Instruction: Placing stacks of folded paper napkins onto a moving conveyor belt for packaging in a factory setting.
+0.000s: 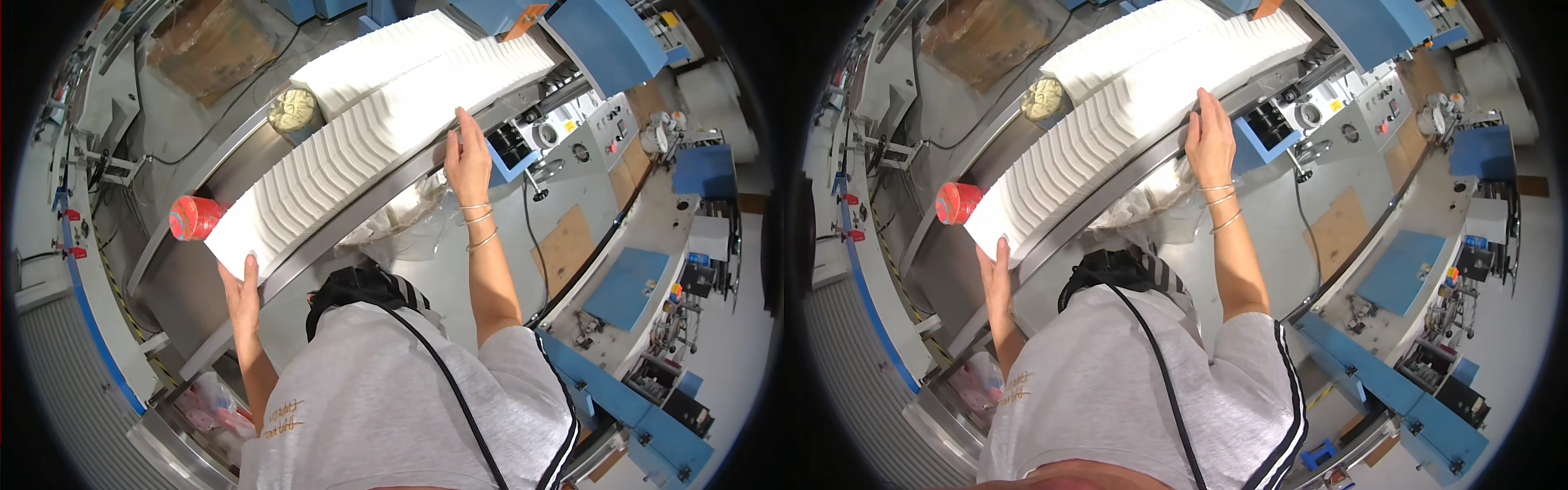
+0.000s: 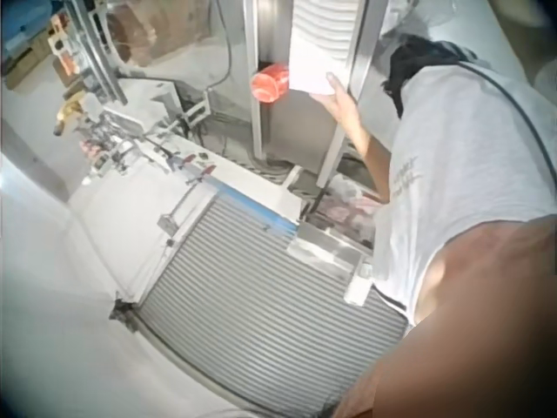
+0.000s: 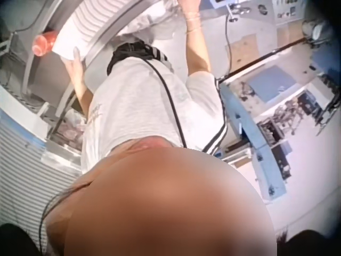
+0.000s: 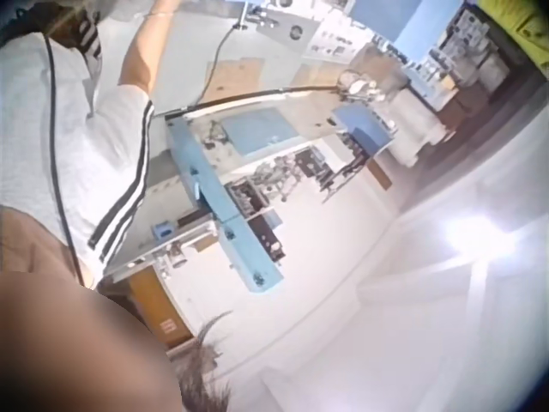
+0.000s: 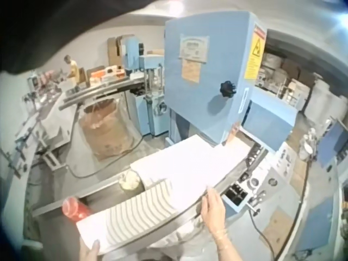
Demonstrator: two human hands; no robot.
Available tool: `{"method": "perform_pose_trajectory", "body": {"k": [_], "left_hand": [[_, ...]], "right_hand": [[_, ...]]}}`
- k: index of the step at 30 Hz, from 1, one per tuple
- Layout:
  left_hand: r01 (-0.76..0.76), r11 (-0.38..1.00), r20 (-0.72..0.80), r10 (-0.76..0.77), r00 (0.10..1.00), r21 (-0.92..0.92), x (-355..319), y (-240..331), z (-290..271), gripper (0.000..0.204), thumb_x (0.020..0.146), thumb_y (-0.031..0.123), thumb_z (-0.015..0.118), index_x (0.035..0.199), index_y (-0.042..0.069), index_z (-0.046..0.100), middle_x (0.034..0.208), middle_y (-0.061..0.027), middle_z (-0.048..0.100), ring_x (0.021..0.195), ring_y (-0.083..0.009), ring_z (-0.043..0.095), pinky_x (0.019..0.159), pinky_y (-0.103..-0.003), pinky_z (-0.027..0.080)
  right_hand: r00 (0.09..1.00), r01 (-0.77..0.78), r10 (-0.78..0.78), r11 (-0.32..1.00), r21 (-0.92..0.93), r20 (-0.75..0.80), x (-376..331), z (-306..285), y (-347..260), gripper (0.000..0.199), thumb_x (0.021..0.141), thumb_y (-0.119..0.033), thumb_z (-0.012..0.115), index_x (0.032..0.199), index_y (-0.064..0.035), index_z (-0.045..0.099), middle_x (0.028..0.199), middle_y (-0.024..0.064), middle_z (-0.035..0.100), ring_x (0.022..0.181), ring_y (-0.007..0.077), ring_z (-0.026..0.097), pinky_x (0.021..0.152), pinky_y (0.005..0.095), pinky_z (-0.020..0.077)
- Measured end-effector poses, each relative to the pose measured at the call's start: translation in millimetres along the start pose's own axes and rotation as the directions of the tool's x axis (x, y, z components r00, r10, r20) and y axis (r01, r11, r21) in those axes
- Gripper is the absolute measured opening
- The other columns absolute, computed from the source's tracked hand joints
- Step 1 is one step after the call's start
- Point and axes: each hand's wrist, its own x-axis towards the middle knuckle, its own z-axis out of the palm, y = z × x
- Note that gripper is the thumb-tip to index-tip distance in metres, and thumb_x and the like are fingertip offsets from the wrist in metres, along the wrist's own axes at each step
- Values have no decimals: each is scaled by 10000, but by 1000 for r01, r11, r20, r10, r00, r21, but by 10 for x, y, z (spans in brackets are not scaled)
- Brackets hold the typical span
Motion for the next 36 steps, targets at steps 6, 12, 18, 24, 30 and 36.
{"method": "perform_pose_trajectory", "body": {"k": [6, 12, 18, 24, 30, 36], "left_hand": [[-7, 999, 12, 6, 1000, 49, -36, 12, 9, 714, 929, 350, 595, 1453, -9, 267, 1415, -164, 411, 1293, -248, 393, 1092, -366, 273], [-3, 1000, 16, 3, 1000, 19, -49, 3, 43, 734, 926, 356, 605, 1458, -6, 251, 1424, -167, 399, 1297, -249, 388, 1095, -367, 270], [-4, 1000, 30, 4, 1000, -10, 99, 44, 73, 745, 926, 365, 611, 1458, -5, 243, 1424, -164, 395, 1293, -245, 389, 1093, -362, 271], [107, 986, -94, -120, 988, -131, 83, -50, -123, 595, 911, 385, 625, 1308, -21, 448, 1228, -139, 560, 1115, -197, 523, 984, -327, 392], [246, 962, 129, -231, 964, -120, 24, 103, -8, 654, 888, 496, 607, 1309, 4, 514, 1260, -133, 577, 1172, -218, 509, 996, -373, 392], [218, 964, 212, -183, 960, -152, -119, 142, -22, 805, 898, 493, 584, 1458, -1, 283, 1456, -196, 376, 1354, -281, 341, 1099, -387, 277]], "right_hand": [[992, 115, -119, 987, -110, -31, -19, -40, 47, 359, 892, -93, 577, 1249, -58, 568, 1201, 177, 593, 965, 309, 619, 759, 337, 525], [1000, -6, 6, 1000, -11, 9, 23, -32, -44, 284, 845, -70, 593, 1125, -31, 609, 1083, 185, 596, 1009, 360, 570, 868, 409, 474], [995, -78, 73, 994, 76, 70, 237, -14, -84, 276, 799, -130, 628, 1044, -5, 614, 910, 132, 638, 720, 250, 638, 699, 351, 513], [771, -453, 322, 884, 117, 549, 499, -80, -89, 632, 802, -365, 670, 1284, 21, 536, 1211, 188, 601, 1085, 259, 594, 935, 331, 453], [801, -315, 299, 947, -59, 519, 375, -249, 210, 690, 813, -410, 720, 1264, 71, 517, 1190, 221, 588, 1061, 266, 592, 918, 350, 455], [699, -401, 289, 916, 24, 654, 563, -225, 75, 772, 814, -473, 710, 1191, 171, 510, 636, 52, 539, 492, 105, 497, 430, 254, 390]]}}
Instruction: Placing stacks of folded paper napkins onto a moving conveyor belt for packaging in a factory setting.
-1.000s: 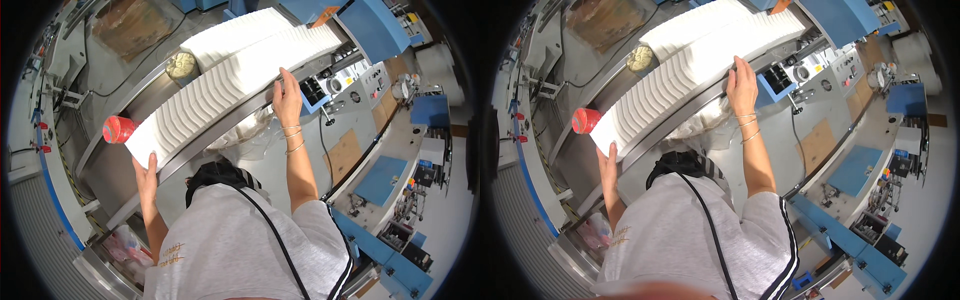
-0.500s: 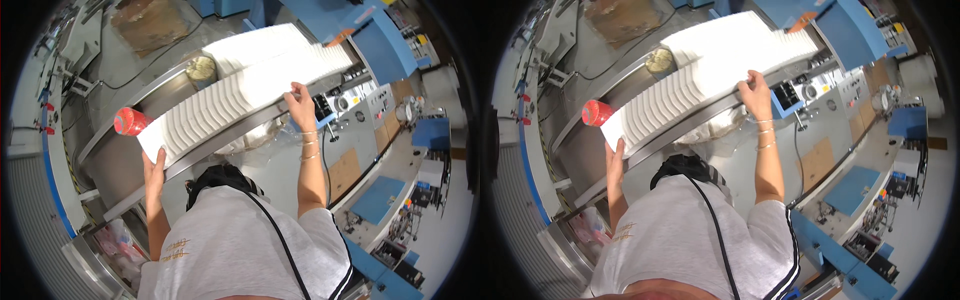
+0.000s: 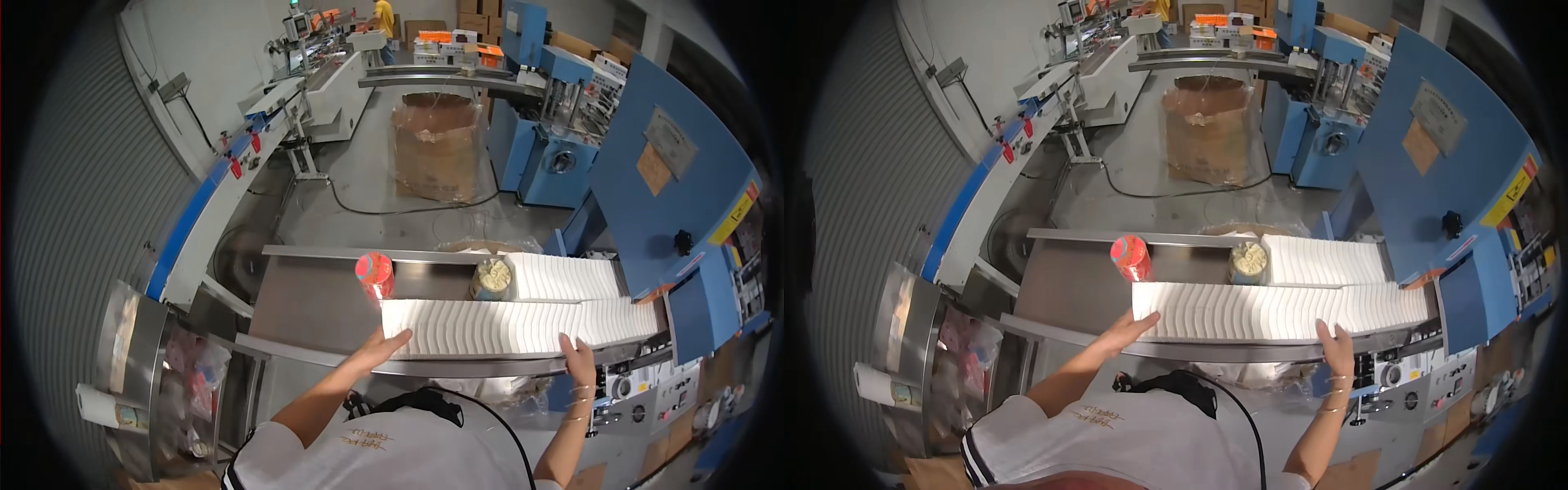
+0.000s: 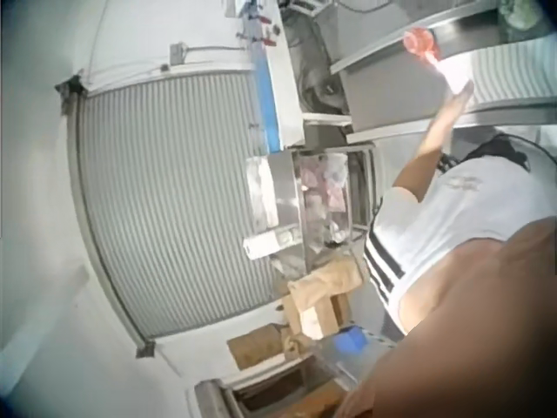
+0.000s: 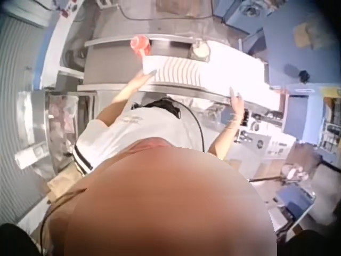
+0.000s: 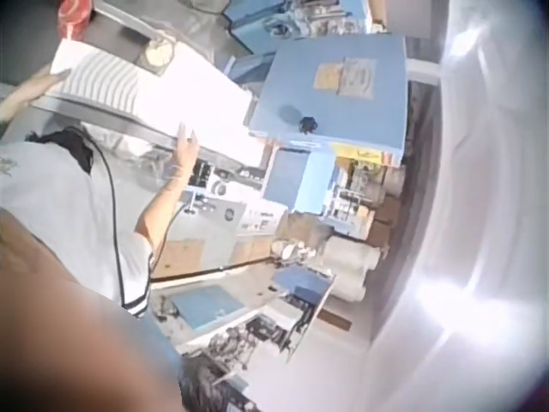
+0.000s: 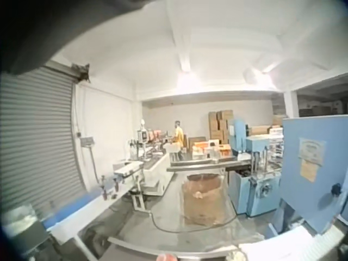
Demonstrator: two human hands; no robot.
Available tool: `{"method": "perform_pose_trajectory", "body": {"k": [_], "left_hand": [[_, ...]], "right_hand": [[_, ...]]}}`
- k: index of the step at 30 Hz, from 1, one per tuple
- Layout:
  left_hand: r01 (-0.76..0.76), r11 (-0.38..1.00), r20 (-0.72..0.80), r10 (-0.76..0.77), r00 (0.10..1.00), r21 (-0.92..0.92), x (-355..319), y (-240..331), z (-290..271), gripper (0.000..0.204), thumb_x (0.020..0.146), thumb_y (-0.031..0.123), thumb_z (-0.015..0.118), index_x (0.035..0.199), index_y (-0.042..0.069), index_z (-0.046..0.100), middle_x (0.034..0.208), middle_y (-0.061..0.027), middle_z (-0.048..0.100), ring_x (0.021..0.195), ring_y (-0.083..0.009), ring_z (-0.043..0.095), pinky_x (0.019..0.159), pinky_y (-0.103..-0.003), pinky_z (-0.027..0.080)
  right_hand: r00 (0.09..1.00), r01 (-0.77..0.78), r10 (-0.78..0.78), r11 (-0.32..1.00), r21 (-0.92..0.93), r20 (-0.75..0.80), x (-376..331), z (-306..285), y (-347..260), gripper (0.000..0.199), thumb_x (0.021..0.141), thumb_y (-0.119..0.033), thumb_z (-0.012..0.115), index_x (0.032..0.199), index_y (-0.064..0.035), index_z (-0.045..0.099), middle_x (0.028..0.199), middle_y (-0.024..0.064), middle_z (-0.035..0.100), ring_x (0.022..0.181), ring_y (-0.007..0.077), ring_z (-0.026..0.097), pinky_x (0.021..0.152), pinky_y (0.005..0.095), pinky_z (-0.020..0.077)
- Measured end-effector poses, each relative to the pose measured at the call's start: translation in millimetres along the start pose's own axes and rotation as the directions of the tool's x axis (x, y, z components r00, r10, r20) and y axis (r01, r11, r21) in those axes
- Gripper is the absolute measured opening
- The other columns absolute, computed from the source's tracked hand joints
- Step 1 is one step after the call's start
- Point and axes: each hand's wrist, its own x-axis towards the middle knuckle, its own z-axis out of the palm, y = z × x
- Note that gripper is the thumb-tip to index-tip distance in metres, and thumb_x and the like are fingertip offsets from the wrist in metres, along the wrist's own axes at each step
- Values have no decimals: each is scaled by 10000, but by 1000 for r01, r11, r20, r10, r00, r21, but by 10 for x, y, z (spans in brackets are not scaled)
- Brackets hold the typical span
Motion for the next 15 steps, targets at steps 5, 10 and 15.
{"method": "perform_pose_trajectory", "body": {"k": [5, 10, 15], "left_hand": [[144, 988, 46, -147, 988, 46, 146, 135, -132, 867, 844, 605, 597, 1468, 79, 304, 1459, -139, 399, 1347, -302, 347, 1015, -526, 349], [-83, 996, 15, 83, 996, -42, 338, -36, -360, 689, 897, 383, 639, 1410, 34, 339, 1358, -118, 486, 1265, -230, 428, 1044, -388, 339], [-120, 993, 93, 118, 989, 9, 438, 62, -373, 620, 882, 249, 672, 1384, 22, 390, 1298, -97, 538, 1203, -195, 479, 1031, -331, 345]], "right_hand": [[969, -145, 161, 985, -95, 188, 111, -102, -91, 1061, 782, -605, 673, 1424, 125, 249, 749, 147, 680, 487, 105, 497, 411, 238, 372], [825, -248, 190, 968, 39, 532, 449, -77, -452, 1154, 733, -512, 783, 1454, 89, 110, 1038, 175, 633, 661, 134, 664, 381, 180, 355], [846, -172, 227, 973, -156, 483, 279, 55, -499, 1061, 684, -561, 784, 1399, 39, 279, 1043, 147, 619, 629, 107, 629, 393, 162, 366]]}}
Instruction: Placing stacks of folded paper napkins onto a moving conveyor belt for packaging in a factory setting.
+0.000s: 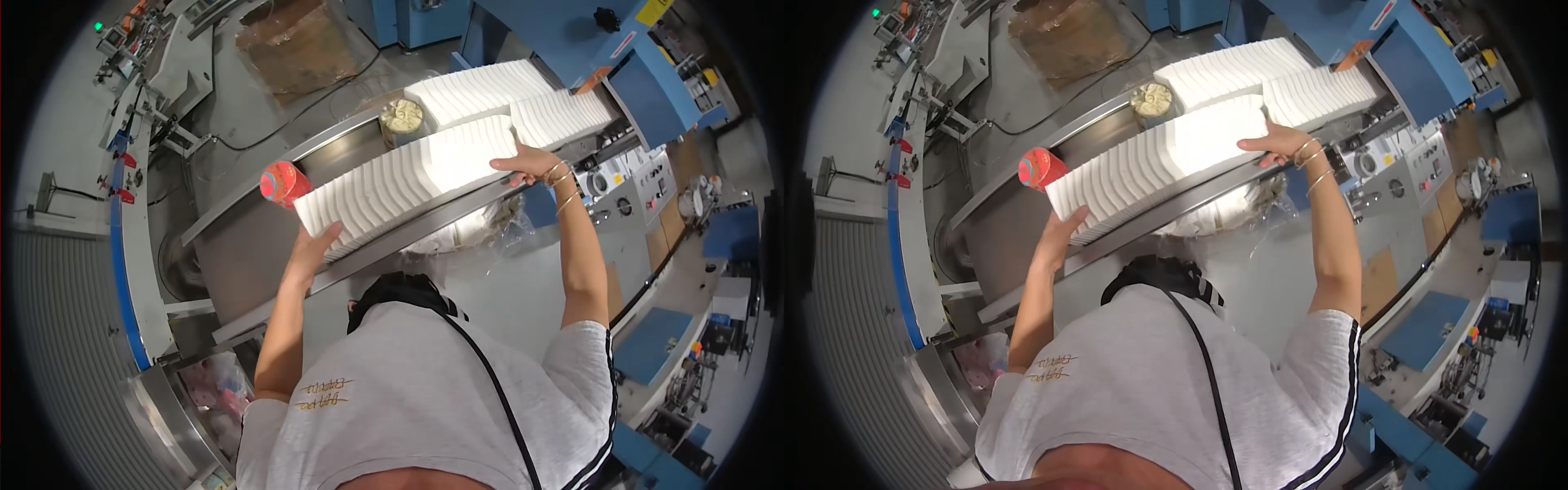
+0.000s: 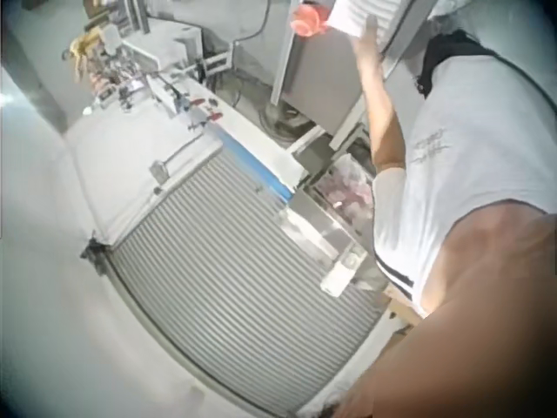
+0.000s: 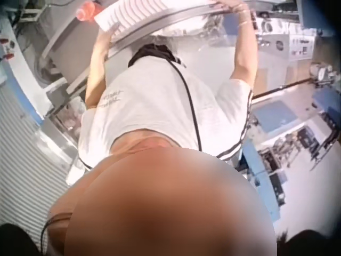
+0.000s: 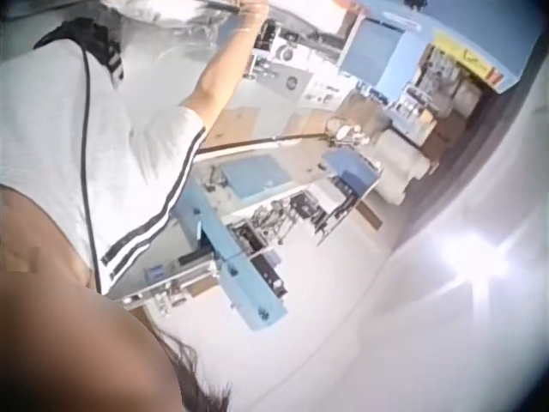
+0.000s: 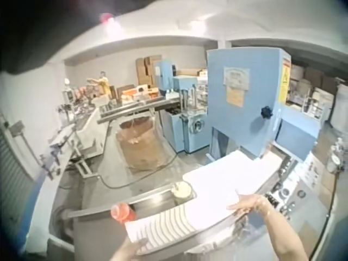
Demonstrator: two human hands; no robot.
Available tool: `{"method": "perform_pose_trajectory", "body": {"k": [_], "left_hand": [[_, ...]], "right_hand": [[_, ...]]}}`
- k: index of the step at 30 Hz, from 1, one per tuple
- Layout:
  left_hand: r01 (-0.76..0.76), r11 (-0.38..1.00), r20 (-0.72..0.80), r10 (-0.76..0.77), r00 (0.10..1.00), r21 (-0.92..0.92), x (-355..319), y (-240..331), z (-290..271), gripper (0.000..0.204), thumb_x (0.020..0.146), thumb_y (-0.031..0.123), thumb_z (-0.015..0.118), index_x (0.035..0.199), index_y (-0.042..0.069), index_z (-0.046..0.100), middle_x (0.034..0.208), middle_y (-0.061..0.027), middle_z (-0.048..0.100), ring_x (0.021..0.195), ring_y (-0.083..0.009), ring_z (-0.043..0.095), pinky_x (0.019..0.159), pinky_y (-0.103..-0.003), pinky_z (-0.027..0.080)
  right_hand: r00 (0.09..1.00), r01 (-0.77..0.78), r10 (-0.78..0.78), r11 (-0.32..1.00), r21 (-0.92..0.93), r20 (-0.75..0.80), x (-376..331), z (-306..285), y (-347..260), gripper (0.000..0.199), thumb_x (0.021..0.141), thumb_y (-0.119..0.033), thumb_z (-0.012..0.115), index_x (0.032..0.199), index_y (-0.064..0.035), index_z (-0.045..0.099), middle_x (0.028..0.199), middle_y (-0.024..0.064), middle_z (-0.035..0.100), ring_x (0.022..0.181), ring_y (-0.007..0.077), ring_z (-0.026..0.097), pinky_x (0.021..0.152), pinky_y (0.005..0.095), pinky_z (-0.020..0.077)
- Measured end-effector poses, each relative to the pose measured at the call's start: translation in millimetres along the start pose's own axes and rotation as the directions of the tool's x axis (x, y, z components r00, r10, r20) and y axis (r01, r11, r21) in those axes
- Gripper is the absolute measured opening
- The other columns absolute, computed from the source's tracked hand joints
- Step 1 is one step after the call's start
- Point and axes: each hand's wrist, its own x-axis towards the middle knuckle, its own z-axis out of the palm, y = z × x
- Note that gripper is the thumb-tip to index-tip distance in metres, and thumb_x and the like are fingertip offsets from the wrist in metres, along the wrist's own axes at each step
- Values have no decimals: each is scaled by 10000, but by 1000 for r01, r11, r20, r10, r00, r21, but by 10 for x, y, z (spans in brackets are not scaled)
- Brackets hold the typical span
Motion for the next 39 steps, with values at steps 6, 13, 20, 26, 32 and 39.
{"method": "perform_pose_trajectory", "body": {"k": [6, 13, 20, 26, 32, 39], "left_hand": [[80, 997, -91, -79, 993, 0, -325, -265, -958, 636, 899, 251, 658, 1402, -28, 386, 1377, -112, 487, 1267, -202, 441, 1085, -319, 294], [252, 967, -295, -254, 921, -45, -889, -533, -2603, 719, 904, 362, 653, 1428, -26, 348, 1405, -111, 450, 1282, -216, 419, 1065, -354, 317], [192, 979, -228, -202, 952, -66, -1047, -633, -2642, 755, 901, 334, 663, 1455, -19, 291, 1448, -109, 384, 1315, -218, 374, 1087, -344, 283], [120, 989, -173, -133, 976, -85, -887, -640, -2401, 739, 913, 279, 647, 1459, -42, 266, 1476, -128, 356, 1353, -226, 327, 1122, -333, 216], [37, 999, -185, -41, 982, -24, -840, -437, -1882, 697, 906, 263, 642, 1450, -9, 303, 1427, -129, 419, 1308, -226, 386, 1094, -333, 260], [14, 999, -213, -8, 977, 28, -777, -367, -1722, 702, 899, 284, 649, 1440, -10, 313, 1398, -122, 447, 1279, -219, 415, 1066, -337, 303]], "right_hand": [[991, 125, -120, 987, -99, 62, -202, 900, -395, 1150, 685, -666, 698, 1410, 105, 246, 1078, 189, 642, 677, 154, 660, 477, 210, 452], [915, 373, -312, 895, -245, 254, -48, 1958, -834, 1109, 782, -665, 607, 1435, 125, 183, 1113, 245, 632, 858, 247, 681, 806, 319, 520], [935, 353, -334, 909, -223, 117, 43, 2229, -1231, 1027, 818, -700, 524, 1388, 126, 307, 1399, 313, 401, 1312, 402, 397, 1101, 354, 308], [783, 616, -621, 770, 165, -24, 368, 2450, -1006, 909, 855, -428, 691, 1437, 70, 200, 1419, 171, 387, 1313, 227, 338, 1107, 322, 276], [906, 412, -414, 910, -34, -92, 774, 1922, -898, 843, 837, -543, 666, 1349, 59, 374, 1292, 177, 521, 1202, 238, 466, 1037, 330, 365], [390, 56, -754, 592, -804, -528, 457, 2219, -1428, 827, 663, -607, 739, 1185, 0, 532, 1035, 211, 625, 1019, 377, 571, 896, 417, 437]]}}
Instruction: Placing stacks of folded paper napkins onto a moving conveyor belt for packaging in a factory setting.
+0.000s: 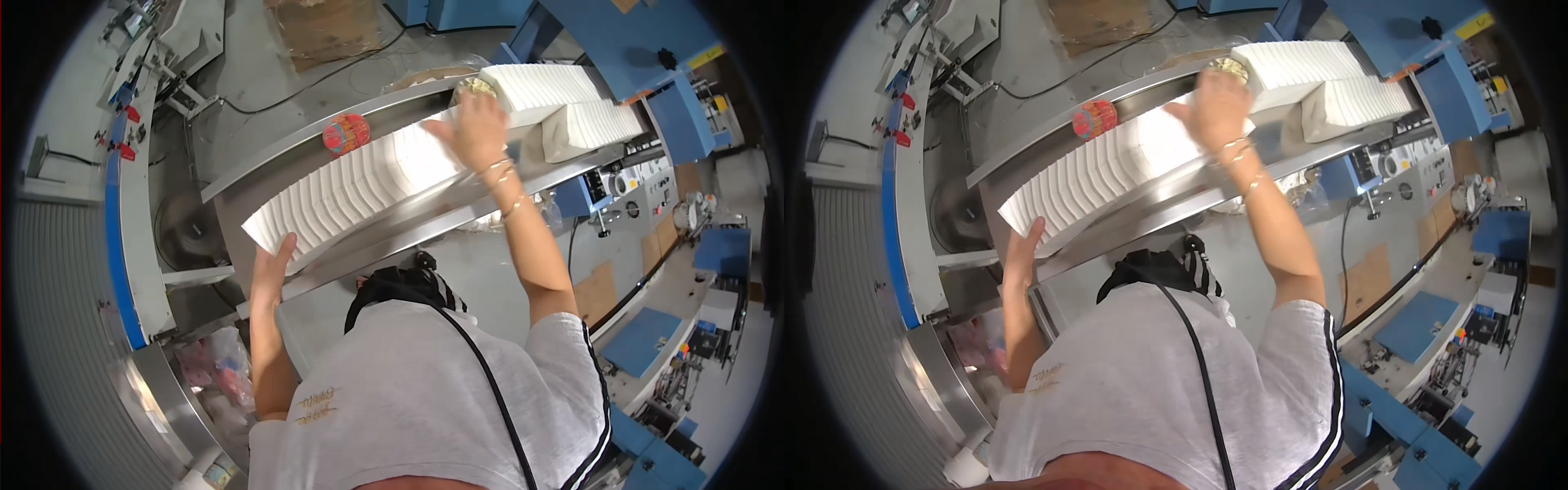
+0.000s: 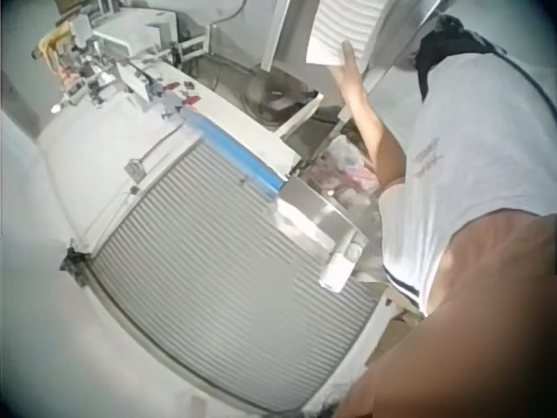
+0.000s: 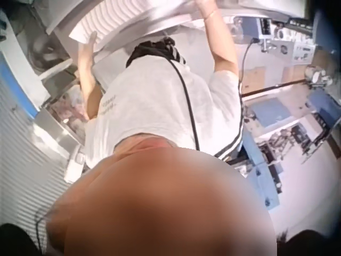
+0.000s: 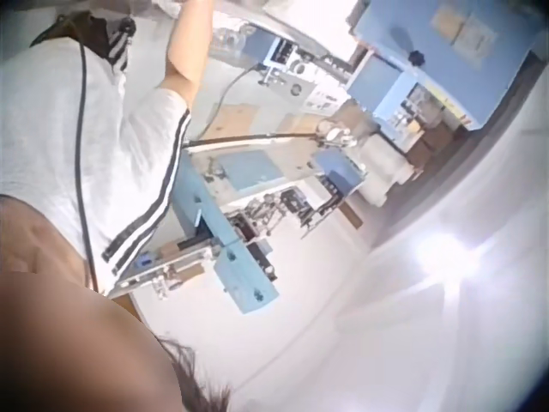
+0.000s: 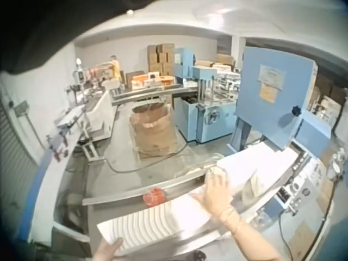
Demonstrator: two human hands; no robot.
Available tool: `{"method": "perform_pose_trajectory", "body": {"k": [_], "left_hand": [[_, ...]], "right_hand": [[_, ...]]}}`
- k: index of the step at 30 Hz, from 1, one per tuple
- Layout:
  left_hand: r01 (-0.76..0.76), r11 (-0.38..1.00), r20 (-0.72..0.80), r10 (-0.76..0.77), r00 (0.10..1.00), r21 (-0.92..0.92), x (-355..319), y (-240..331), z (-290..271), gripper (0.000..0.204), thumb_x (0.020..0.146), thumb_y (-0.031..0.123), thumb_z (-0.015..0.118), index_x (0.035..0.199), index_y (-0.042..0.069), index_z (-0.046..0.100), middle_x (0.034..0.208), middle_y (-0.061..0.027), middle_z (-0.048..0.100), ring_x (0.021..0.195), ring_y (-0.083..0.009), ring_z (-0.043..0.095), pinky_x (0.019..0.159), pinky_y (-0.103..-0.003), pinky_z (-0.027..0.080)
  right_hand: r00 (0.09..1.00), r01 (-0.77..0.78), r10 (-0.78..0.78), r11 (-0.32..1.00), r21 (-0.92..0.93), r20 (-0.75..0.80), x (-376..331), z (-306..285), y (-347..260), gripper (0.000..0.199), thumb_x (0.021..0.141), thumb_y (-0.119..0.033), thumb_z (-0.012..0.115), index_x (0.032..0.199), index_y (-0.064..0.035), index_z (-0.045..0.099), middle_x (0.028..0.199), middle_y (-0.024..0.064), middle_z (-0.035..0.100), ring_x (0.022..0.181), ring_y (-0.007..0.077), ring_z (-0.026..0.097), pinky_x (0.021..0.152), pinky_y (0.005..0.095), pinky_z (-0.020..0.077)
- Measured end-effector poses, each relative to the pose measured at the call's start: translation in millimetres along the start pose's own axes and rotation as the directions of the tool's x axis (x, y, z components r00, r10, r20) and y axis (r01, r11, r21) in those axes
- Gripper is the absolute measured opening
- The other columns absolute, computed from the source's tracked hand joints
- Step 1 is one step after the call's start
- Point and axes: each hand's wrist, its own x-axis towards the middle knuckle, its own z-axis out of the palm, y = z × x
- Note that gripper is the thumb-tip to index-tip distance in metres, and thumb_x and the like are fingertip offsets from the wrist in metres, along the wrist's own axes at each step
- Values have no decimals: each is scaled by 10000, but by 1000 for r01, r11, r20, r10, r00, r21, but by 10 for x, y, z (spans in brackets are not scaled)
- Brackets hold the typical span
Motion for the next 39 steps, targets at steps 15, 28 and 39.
{"method": "perform_pose_trajectory", "body": {"k": [15, 28, 39], "left_hand": [[64, 998, -13, -64, 998, -19, 35, -185, -170, 752, 912, 351, 640, 1445, -45, 287, 1452, -121, 384, 1308, -243, 392, 1070, -370, 319], [229, 973, 3, -229, 973, -41, 104, -166, -349, 804, 901, 362, 658, 1470, -32, 250, 1491, -126, 332, 1362, -240, 315, 1111, -344, 236], [246, 968, -16, -247, 969, -52, 42, -87, -286, 845, 886, 384, 671, 1478, -25, 229, 1504, -118, 307, 1373, -240, 296, 1112, -360, 244]], "right_hand": [[992, -38, -70, 640, 767, 108, 344, -292, -981, 771, 608, -356, 758, 1199, 36, 456, 1046, 261, 559, 1039, 414, 564, 919, 434, 467], [875, -483, 443, 794, 368, 194, -219, -336, 1483, 758, 622, -384, 728, 1201, 35, 476, 1121, 316, 532, 1027, 471, 548, 948, 469, 438], [807, -561, 530, 826, 56, 260, -273, -178, 1544, 722, 599, -342, 774, 1164, 5, 488, 1157, 284, 511, 1091, 432, 533, 945, 481, 439]]}}
